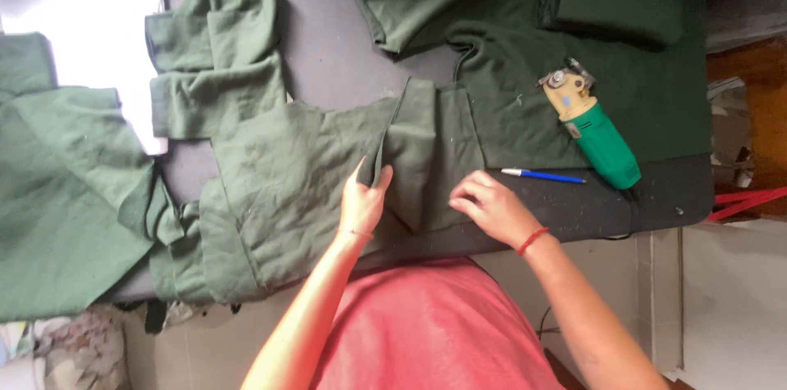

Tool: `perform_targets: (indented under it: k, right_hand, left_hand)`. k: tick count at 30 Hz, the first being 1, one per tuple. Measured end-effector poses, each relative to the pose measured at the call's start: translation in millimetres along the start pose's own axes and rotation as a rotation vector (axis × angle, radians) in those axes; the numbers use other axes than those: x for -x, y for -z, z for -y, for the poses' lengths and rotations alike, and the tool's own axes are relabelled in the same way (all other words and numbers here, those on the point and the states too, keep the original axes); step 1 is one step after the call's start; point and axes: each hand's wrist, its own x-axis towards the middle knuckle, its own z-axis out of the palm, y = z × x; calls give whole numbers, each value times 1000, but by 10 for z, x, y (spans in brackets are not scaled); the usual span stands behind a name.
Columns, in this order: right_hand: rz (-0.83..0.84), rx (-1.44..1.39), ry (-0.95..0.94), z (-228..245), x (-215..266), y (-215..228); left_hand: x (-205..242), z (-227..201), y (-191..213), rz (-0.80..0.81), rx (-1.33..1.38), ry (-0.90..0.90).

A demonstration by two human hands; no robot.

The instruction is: The person folds a green fabric garment on a table, aligns the edges, and places it on a stack. They repeat this process with additional garments, occasionally using a pen and tape roll to mark or secure the fabric.

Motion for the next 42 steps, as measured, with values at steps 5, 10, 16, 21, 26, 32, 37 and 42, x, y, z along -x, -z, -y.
perform_targets:
  k: [5, 10, 16, 21, 26, 32, 37, 42]
  right_hand:
    - [587, 632, -563, 113, 103, 438]
    - [156, 83, -710, -271, 168, 222]
    - [-204, -391, -710, -743, 118, -155]
    - [-262, -190, -544, -822, 207, -162]
    - [-293, -298, -670, -413, 258, -125]
    - [-324, -417, -656, -460, 309, -43]
    - [-311, -728, -721, 84, 176, 284]
    - [-321, -749, -703, 202, 171, 386]
  left_hand:
    - [168, -223, -54, -3, 183, 2]
    - [520, -935, -262, 614, -105, -242]
    - [524, -770, 49, 707, -391, -323]
    - [739, -515, 824, 188, -458, -254]
    - [1053, -162, 1425, -502, -642, -214]
    - [1173, -133, 1495, -463, -581, 139]
    - [1171, -236, 1446, -493, -595, 183]
    - [1158, -237, 1368, -568, -942, -308]
